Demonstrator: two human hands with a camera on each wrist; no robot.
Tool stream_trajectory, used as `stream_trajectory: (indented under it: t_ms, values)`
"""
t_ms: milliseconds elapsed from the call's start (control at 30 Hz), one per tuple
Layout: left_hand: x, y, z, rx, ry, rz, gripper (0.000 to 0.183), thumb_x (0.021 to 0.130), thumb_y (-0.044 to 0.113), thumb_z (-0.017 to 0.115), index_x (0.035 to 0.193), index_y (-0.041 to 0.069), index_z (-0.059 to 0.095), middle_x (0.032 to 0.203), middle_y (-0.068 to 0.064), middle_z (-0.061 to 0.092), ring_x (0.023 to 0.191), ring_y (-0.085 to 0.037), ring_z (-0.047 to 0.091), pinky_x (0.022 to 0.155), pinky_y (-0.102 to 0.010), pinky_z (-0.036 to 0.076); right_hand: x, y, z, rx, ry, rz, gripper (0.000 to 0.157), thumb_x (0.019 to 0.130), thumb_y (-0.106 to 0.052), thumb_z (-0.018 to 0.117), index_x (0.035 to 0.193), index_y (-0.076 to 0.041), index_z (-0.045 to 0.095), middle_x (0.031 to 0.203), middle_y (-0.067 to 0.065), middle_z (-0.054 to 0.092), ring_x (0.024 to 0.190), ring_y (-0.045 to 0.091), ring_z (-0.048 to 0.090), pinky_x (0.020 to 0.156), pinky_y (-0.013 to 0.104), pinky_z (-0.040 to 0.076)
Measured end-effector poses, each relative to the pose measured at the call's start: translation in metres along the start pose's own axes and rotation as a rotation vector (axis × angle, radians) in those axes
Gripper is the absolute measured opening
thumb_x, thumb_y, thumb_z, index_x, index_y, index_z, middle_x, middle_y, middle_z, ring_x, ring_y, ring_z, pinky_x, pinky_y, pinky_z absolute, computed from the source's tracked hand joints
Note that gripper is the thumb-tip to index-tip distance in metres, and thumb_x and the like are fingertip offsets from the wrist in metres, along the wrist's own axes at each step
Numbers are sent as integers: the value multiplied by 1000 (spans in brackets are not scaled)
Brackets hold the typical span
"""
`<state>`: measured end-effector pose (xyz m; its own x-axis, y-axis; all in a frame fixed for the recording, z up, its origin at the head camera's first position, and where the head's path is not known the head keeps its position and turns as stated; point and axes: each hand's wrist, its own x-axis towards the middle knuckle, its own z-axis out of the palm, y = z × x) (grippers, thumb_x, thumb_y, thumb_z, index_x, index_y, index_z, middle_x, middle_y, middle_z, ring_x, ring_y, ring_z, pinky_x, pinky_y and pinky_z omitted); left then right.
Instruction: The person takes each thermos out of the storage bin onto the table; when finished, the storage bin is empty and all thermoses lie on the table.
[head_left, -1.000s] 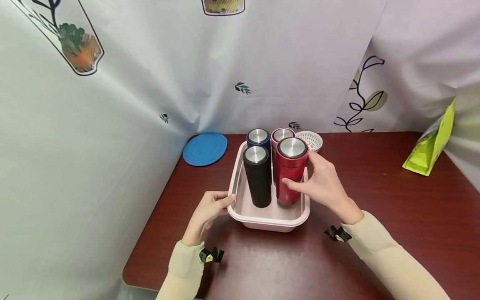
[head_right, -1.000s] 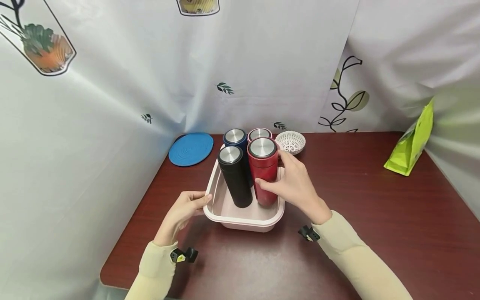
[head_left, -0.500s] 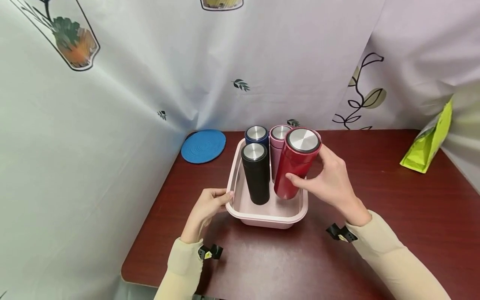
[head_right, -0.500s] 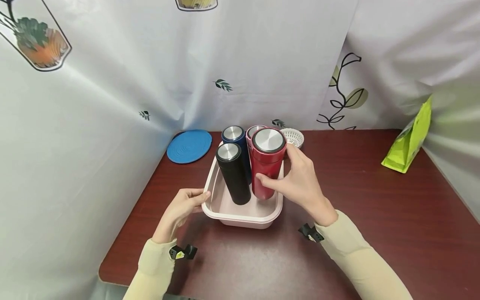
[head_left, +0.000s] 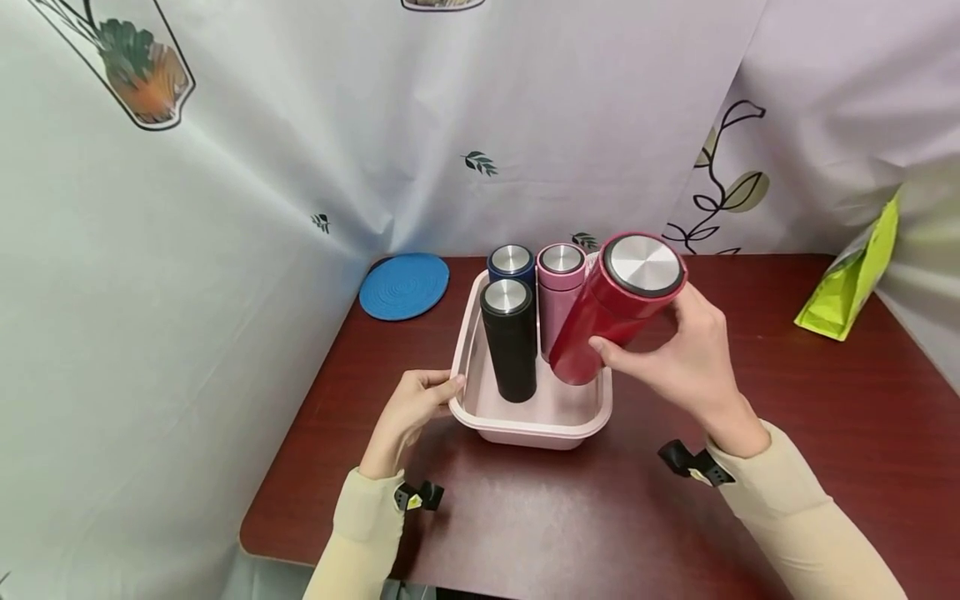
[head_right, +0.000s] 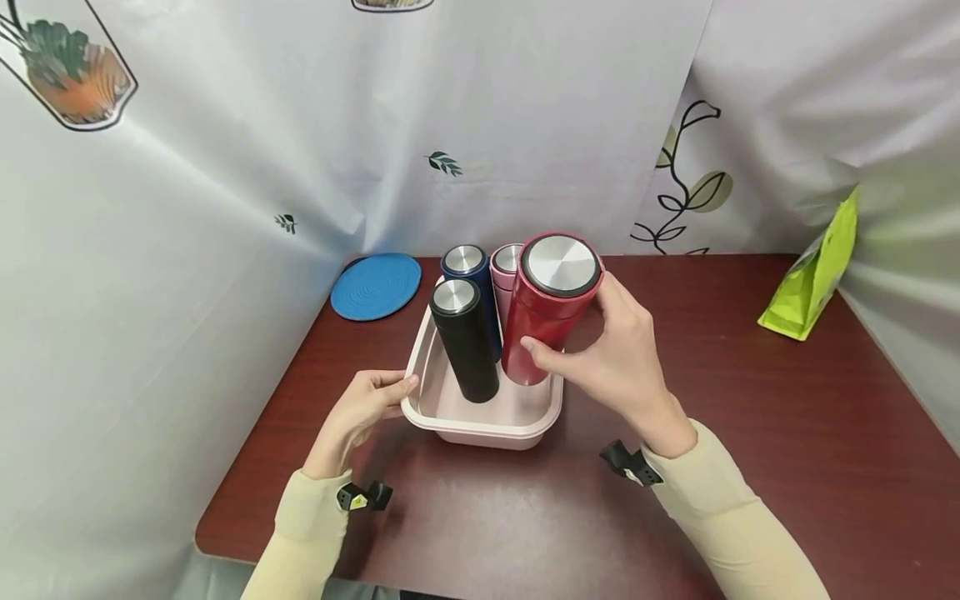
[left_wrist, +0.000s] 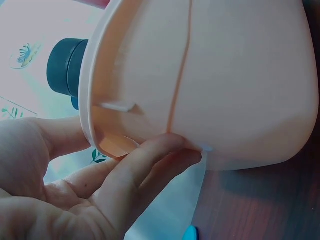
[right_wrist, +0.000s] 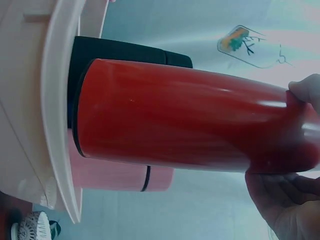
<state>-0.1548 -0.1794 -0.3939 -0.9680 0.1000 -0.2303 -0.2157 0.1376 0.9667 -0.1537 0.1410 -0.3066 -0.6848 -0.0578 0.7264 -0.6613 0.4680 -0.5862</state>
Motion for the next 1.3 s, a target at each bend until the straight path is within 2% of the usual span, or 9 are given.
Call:
stream_trajectory:
  t_ms: [167,367,600,767,933,1100,1167,1300]
  values:
    - [0,1,0,4,2,-1,38,96,8,60,125,-17,57,114,-32,63,93,-27,68,82,-40,58,3,2,-8,2,37,12,78,55,0,92,126,-4,61,116,6,67,106,3,59,91,13,47]
    - [-1,2,-1,2,6,-4,39,96,9,60,126,-17,56,115,-32,63,96,-29,68,82,-40,58,3,11,-16,-19,103,72,73,58,6,89,125,-2,61,112,5,67,101,0,59,86,9,47]
    - [-1,-2,-2,-19,8,-13,40,95,8,61,126,-17,56,106,-23,67,92,-26,68,82,-39,58,2,17,-22,-47,154,128,65,61,6,86,121,1,62,108,-22,60,99,-3,57,86,8,44]
    - [-1,-3,-3,-19,11,-8,39,95,8,61,124,-18,57,97,-15,69,87,-22,68,80,-38,59,3,11,-27,-44,175,148,59,65,5,83,120,2,63,105,-28,58,96,-4,57,82,8,44]
    - [-1,-3,-3,-17,7,-8,39,95,8,61,123,-18,57,96,-14,68,86,-20,68,80,-38,59,4,15,-31,-50,193,158,57,66,4,82,120,1,63,103,-28,58,95,-4,56,79,8,43]
    - [-1,-1,-2,-18,-3,-9,40,96,8,60,126,-18,55,110,-28,65,93,-26,68,82,-40,58,1,45,-33,-97,186,163,62,64,0,86,122,-4,63,105,-27,59,97,-3,56,80,9,41]
    - [-1,-1,-2,-17,-7,-8,40,96,7,60,126,-18,55,115,-33,62,95,-29,68,82,-40,58,-2,58,-34,-130,177,165,65,63,-4,88,123,-8,63,106,-23,60,98,-4,55,80,9,40]
    - [0,-1,-1,-23,-11,-8,40,96,7,60,126,-18,55,115,-33,62,95,-28,68,82,-40,58,-6,74,-31,-198,155,191,65,64,-12,89,123,-10,63,108,-5,66,97,-7,51,80,9,38]
